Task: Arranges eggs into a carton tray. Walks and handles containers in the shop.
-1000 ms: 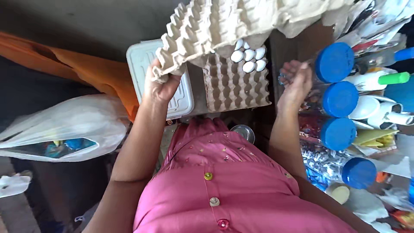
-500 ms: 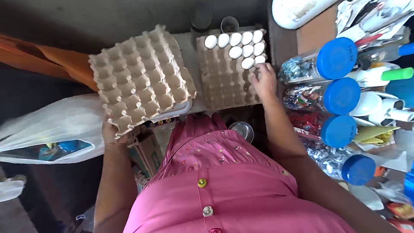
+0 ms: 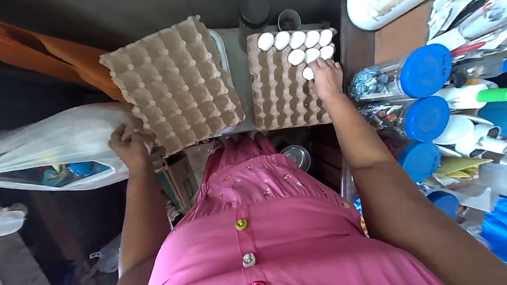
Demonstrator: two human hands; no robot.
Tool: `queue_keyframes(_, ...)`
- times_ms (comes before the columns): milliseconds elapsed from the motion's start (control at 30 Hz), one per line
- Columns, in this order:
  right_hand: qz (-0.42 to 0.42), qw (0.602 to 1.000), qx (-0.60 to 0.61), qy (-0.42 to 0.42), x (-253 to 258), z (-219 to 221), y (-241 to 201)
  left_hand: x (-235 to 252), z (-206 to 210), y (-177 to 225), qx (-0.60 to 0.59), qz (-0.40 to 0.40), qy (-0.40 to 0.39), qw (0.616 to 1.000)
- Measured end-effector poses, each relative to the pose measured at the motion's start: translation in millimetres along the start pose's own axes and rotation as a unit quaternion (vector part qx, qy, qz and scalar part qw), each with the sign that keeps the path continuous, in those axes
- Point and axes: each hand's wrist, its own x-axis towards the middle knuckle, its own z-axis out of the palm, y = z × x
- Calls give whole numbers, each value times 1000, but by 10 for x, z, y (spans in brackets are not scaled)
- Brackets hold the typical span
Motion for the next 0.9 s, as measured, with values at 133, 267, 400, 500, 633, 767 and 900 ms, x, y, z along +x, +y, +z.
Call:
queue_keyframes(133, 3, 999, 24, 23, -53, -49, 55, 48, -19, 97, 32, 66, 48, 996)
queue_keyframes(267, -5, 999, 27, 28, -61, -16, 94, 12, 63, 310, 18, 93, 36, 995)
queue_keyframes(400, 1, 999, 27, -17, 31, -75, 57, -53, 218, 492, 65, 204, 70, 974)
queue_keyframes(500, 0, 997, 75, -23, 112, -265, 14, -183, 514, 834, 90, 340, 43, 935)
queue_keyframes(633, -47, 994, 102, 5, 340, -281, -203, -330, 1280, 1534, 94, 426, -164, 885)
queue_keyframes(767, -75, 991, 101, 45, 697, -237, -394, -168, 2301, 2021, 109, 432, -321, 836)
queue_keyframes(900, -99, 994, 37, -19, 1043, -281, -479, -68, 3058, 2339, 235, 383, -358, 819)
